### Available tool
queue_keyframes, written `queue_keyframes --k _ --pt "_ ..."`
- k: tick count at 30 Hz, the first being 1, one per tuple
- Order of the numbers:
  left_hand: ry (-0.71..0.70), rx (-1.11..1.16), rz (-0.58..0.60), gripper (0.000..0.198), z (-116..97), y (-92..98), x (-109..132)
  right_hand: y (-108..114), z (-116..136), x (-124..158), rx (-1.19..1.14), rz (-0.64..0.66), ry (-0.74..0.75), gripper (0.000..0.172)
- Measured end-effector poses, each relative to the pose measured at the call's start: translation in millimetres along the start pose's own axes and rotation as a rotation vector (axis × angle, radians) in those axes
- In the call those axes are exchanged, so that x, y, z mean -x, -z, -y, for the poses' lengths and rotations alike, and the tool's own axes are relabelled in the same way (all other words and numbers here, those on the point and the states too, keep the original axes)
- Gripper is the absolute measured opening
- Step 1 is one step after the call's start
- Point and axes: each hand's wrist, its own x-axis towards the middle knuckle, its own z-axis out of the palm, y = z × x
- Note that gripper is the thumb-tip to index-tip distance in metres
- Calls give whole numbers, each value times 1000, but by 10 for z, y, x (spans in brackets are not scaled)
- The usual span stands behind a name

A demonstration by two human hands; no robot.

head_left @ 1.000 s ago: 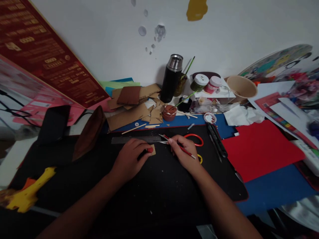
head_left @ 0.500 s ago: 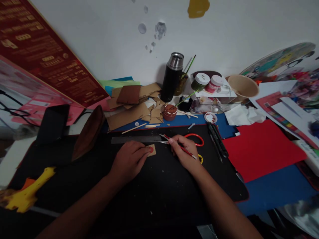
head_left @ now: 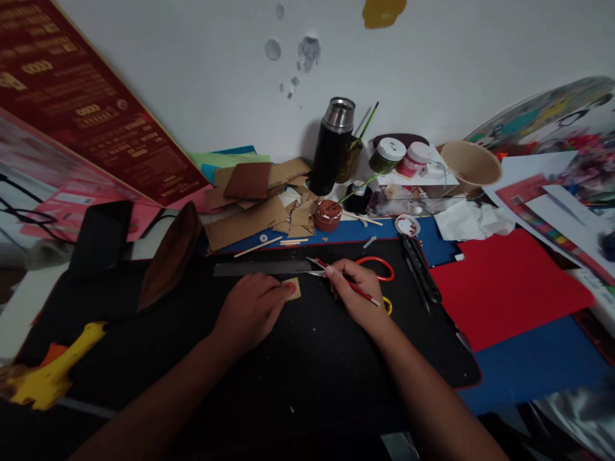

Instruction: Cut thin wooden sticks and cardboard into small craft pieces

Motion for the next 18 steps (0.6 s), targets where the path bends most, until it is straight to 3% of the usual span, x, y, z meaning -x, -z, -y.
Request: queue_keyframes --k 18 --pt "-86 -131 13 21 -74 14 15 -6 20 -5 -9 -11 -7 36"
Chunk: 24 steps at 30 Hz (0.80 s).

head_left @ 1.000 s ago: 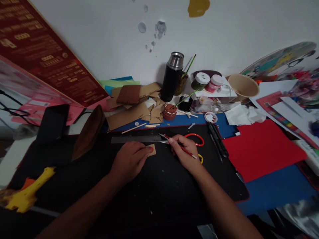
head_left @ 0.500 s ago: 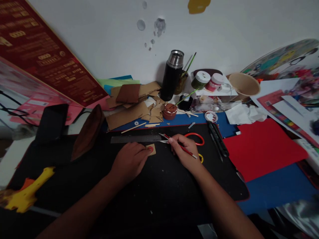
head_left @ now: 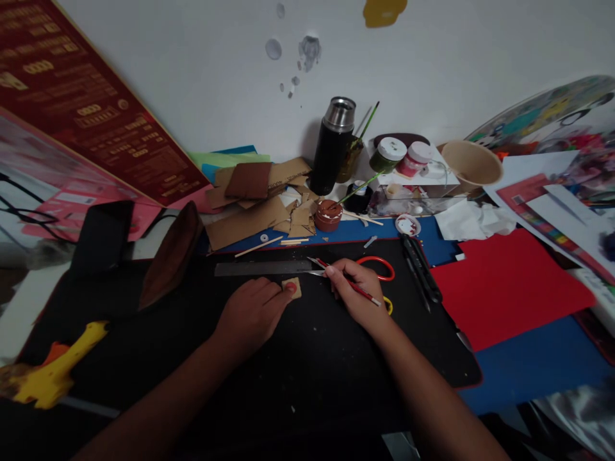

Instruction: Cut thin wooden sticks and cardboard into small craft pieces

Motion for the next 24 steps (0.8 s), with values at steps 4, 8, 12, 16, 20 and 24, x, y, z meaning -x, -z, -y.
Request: queue_keyframes --k 4,8,12,16,20,24 --pt "4 1 -11 21 -7 -23 20 0 -5 -2 10 -4 -13 37" --pt "-8 -11 20 26 -4 -63 66 1 -9 5 -10 2 -31 37" --pt "-43 -45 32 30 -5 -77 96 0 14 8 -78 -2 -58 31" --pt "-66 -103 30 29 -27 -50 92 -9 20 -6 -144 -12 -66 28" --pt "-74 -135 77 32 -56 -28 89 -21 -1 -20 -174 -19 -55 26" --pt "-59 -145 99 31 -83 -23 88 -26 3 -5 -173 14 -26 24"
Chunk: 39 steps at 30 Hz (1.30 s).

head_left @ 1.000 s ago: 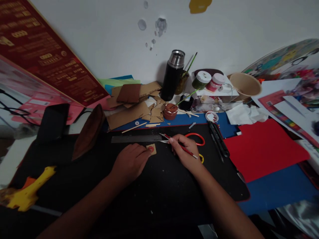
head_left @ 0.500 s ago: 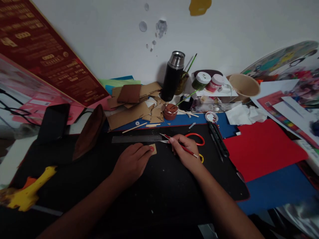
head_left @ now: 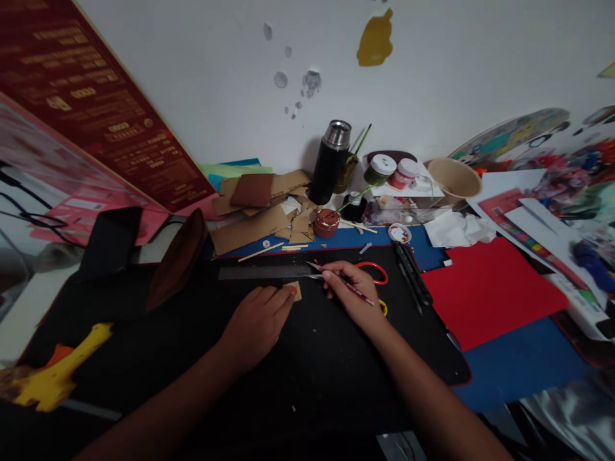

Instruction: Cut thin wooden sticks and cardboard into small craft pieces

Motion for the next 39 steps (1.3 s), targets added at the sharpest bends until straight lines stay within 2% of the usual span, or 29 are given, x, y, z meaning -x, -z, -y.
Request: queue_keyframes --k 7,12,16,22,25,39 --pt "13 2 3 31 -24 7 -17 -55 21 56 30 140 26 25" --pt "19 -11 -5 31 -34 -7 -15 -161 99 41 0 152 4 28" --pt "21 -8 24 30 -41 1 -17 -241 148 -8 24 186 10 39" --pt "19 -3 -34 30 -36 -8 -22 -318 32 -7 120 92 85 43" --pt "28 6 -25 31 -37 -11 -24 -323 -7 18 136 65 95 42" --pt "35 9 -23 28 -53 8 -47 -320 -28 23 227 92 116 41"
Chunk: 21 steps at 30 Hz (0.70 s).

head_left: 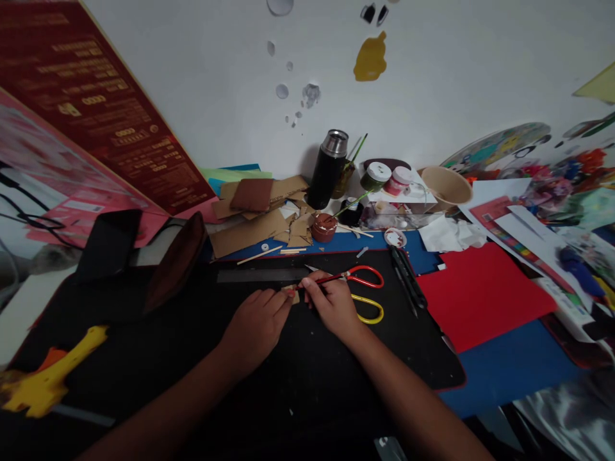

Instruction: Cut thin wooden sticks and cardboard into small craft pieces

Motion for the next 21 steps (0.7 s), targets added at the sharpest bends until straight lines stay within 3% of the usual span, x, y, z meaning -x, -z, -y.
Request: queue_keyframes --k 16,21 --pt "4 -23 -45 27 -28 81 -37 15 -2 8 31 -8 7 38" --pt "8 -84 30 30 -63 47 -5 8 2 3 25 1 -6 37"
